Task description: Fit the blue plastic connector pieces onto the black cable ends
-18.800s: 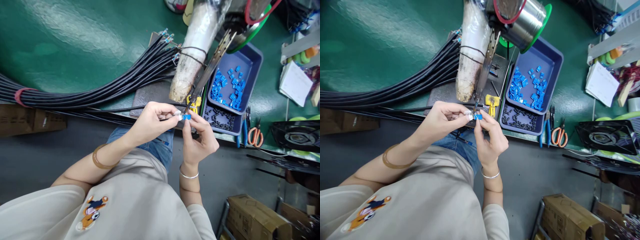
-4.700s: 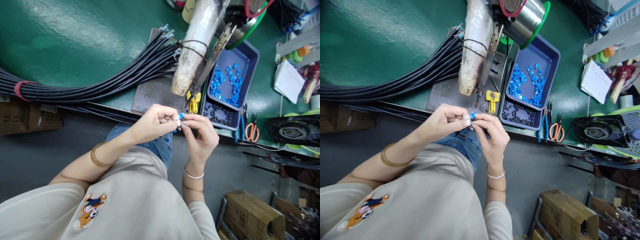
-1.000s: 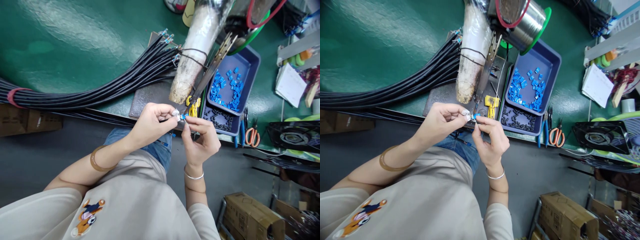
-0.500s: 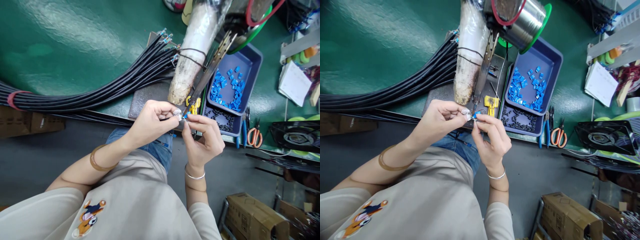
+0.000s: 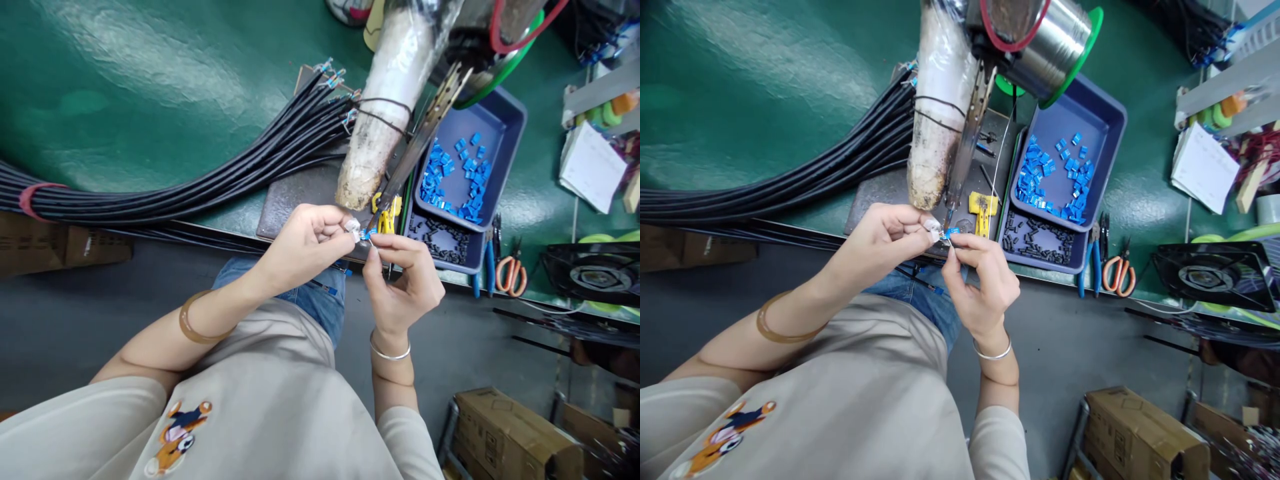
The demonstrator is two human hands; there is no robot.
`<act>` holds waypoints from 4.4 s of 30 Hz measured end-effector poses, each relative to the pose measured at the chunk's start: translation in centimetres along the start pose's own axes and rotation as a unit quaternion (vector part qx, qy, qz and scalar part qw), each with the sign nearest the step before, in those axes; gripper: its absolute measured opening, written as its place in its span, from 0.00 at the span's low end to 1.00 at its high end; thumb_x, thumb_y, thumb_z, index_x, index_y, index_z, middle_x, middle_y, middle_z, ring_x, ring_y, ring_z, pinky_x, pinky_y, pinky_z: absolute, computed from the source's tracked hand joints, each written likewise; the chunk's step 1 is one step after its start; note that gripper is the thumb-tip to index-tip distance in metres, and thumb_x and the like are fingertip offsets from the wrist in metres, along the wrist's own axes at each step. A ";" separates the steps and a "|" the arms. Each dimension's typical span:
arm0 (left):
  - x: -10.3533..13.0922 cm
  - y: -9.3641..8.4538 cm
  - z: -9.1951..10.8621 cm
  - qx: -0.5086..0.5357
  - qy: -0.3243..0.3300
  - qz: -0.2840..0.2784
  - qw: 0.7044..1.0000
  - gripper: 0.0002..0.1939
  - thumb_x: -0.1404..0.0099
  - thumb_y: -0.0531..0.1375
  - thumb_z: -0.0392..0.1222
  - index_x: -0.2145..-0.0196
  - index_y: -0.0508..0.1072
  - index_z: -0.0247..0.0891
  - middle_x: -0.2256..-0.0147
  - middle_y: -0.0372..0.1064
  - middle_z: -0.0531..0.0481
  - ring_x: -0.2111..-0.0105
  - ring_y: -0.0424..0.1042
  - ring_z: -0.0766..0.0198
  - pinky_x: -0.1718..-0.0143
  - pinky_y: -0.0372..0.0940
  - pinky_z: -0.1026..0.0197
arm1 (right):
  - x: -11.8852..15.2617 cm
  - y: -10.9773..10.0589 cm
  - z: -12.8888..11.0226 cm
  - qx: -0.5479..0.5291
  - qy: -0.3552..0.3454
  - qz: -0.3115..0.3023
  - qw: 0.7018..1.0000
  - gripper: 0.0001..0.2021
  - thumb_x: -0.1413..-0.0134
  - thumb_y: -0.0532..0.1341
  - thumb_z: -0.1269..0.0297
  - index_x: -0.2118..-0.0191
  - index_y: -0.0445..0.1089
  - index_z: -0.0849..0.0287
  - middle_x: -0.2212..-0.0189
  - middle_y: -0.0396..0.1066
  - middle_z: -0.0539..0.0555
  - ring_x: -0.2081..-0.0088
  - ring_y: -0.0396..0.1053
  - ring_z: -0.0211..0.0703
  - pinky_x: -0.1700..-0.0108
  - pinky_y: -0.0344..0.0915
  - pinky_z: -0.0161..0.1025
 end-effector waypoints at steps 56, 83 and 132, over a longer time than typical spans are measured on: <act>1.7 0.6 1.0 -0.025 0.068 -0.039 0.997 0.05 0.40 0.61 0.36 0.72 0.69 0.33 0.77 0.65 0.54 0.77 0.63 0.73 0.75 0.61 0.70 | 0.8 0.7 2.7 -0.134 0.189 -0.091 0.969 0.03 0.43 0.64 0.69 0.68 0.70 0.58 0.68 0.74 0.48 0.71 0.73 0.33 0.70 0.74 0.33; 2.9 0.9 1.5 -0.091 0.111 -0.019 0.989 0.05 0.41 0.59 0.36 0.74 0.71 0.33 0.79 0.67 0.54 0.79 0.63 0.73 0.79 0.58 0.71 | 1.6 1.6 2.7 -0.152 0.199 -0.100 0.963 0.03 0.40 0.61 0.65 0.65 0.66 0.56 0.73 0.69 0.43 0.74 0.71 0.29 0.71 0.69 0.27; 1.3 0.3 0.1 -0.010 0.059 0.017 0.998 0.07 0.44 0.59 0.32 0.79 0.67 0.34 0.82 0.53 0.58 0.81 0.50 0.76 0.80 0.48 0.69 | 1.4 -4.2 0.9 -0.025 0.100 0.143 0.984 0.07 0.38 0.58 0.67 0.55 0.69 0.54 0.72 0.69 0.45 0.81 0.64 0.29 0.81 0.59 0.31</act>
Point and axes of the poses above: each hand's wrist, its own x-axis away from the middle knuckle, its own y-axis out of the palm, z = x × y, the point moved 10 cm from there along -x, towards the middle knuckle
